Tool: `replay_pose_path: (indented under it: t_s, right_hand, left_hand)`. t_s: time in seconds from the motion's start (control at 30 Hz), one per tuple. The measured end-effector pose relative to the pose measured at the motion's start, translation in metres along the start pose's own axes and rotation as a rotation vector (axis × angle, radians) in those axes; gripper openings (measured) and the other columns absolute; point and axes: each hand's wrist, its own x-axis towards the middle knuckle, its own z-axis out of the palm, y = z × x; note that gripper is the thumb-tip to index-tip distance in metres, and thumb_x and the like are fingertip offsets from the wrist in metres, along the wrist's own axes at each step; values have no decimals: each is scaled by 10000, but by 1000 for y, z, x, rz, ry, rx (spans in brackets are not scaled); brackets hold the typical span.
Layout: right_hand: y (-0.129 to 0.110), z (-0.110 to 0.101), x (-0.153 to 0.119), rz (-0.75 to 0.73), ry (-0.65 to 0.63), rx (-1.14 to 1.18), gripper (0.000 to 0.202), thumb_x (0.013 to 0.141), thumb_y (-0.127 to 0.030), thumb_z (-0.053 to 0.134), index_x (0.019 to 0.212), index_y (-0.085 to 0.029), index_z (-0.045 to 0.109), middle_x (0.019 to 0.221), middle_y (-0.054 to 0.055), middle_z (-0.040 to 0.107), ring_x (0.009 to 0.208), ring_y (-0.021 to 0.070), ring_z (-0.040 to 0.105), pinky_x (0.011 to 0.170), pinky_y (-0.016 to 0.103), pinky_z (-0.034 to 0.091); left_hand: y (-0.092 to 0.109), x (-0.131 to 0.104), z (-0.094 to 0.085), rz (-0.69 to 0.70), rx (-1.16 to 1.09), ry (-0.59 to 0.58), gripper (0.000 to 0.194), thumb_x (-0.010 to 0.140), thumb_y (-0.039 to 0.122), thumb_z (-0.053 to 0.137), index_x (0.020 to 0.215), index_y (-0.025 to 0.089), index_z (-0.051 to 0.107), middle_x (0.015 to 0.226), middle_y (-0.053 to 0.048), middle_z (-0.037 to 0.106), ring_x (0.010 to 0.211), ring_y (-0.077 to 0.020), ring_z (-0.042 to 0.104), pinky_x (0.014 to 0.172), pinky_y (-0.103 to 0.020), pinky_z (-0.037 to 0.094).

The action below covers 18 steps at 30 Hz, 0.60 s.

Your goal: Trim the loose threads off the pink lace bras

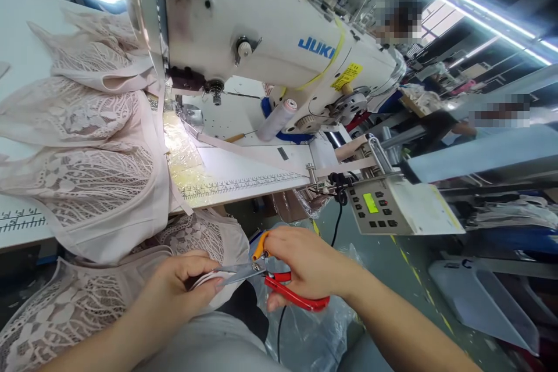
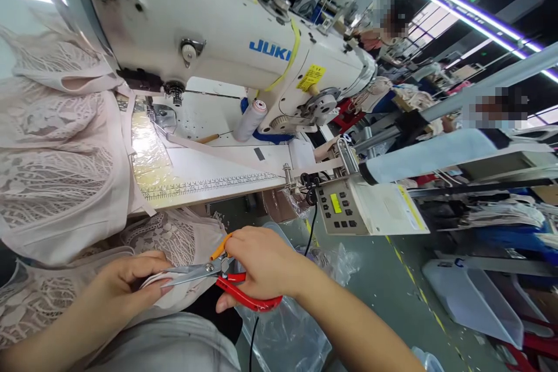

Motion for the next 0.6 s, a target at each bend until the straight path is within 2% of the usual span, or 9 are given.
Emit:
replay_pose_path:
  t_s: [0.2,0.37,0.6]
  right_hand:
    - [-3,-7,-1,37,-66,-43,524,693,-654,669,889,-171,612,818,55,658,760,217,604,636,295,419]
    - [-6,-10,-1,61,-110,-39,524,695,-640,680,933,-175,633,839,56,672,803,232,634,671,303,436]
    - [-5,-8,-3,84,-119,-72,499,688,-667,663,784,-182,595,736,23,653,674,193,611,554,277,347]
  left_hand:
    - [5,1,0,-17,17,-41,322,780,362,508,529,183,601,582,23,418,565,-140,423,539,-236,320]
    - [5,2,1,-33,-41,-32,275,761,339,567,552,182,653,584,17,447,579,-145,441,549,-233,330]
    - [-2,2,3,-77,-167,-40,235,768,311,606,590,199,711,610,28,446,570,-127,414,547,-227,318]
